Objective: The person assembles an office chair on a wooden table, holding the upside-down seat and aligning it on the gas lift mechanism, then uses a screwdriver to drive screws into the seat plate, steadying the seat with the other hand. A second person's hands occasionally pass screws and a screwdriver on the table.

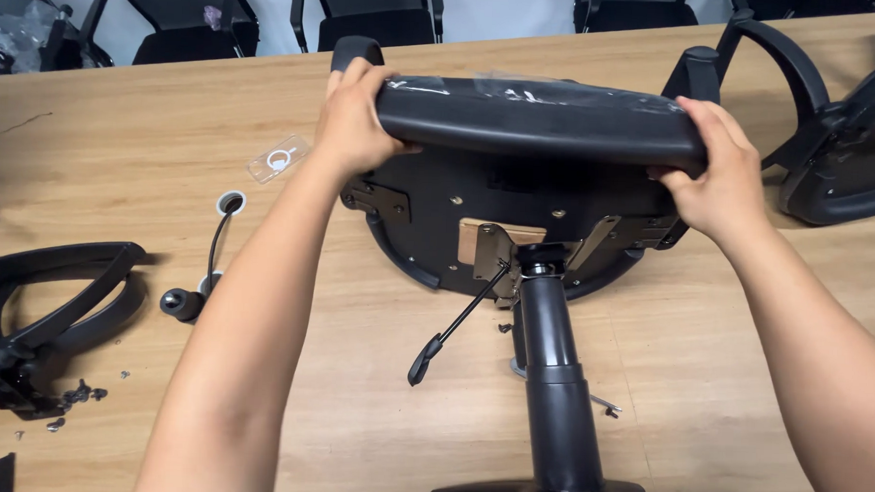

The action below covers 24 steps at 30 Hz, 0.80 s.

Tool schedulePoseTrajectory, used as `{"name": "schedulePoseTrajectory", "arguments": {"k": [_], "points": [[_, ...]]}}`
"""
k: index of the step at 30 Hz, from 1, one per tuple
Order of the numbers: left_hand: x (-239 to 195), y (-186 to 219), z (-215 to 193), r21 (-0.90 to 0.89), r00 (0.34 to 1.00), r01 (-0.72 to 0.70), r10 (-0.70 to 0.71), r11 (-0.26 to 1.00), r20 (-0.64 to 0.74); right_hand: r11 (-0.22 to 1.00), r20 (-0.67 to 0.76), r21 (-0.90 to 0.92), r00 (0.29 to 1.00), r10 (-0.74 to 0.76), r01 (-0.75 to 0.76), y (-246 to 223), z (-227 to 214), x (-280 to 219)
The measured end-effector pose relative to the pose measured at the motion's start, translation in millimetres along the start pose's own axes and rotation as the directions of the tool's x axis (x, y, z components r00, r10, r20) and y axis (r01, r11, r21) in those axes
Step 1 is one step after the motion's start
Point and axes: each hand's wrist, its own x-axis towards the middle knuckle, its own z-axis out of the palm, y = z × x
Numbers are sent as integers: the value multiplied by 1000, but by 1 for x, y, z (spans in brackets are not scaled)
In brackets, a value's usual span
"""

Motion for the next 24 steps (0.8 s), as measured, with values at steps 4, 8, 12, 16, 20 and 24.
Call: {"name": "schedulePoseTrajectory", "arguments": {"k": [4,8,12,16,20,24], "points": [[-27,35,0,78,985,-118,126,990,-116,995,3,23,996,92,-92,17,-8,-8],[-45,54,15,67,955,-203,213,977,-206,998,-45,-3,997,57,-58,32,-20,-14],[-54,62,17,46,944,-223,227,974,-240,990,-73,-130,995,-67,57,44,-32,-30],[-50,73,3,54,911,-285,288,957,-296,988,-144,-106,981,-130,115,20,-46,-26],[-51,90,-30,94,873,-327,338,940,-350,974,-205,-89,953,-222,207,28,-59,-9],[-63,85,-42,104,856,-341,355,934,-376,947,-179,-150,934,-310,285,13,-71,-8]]}}
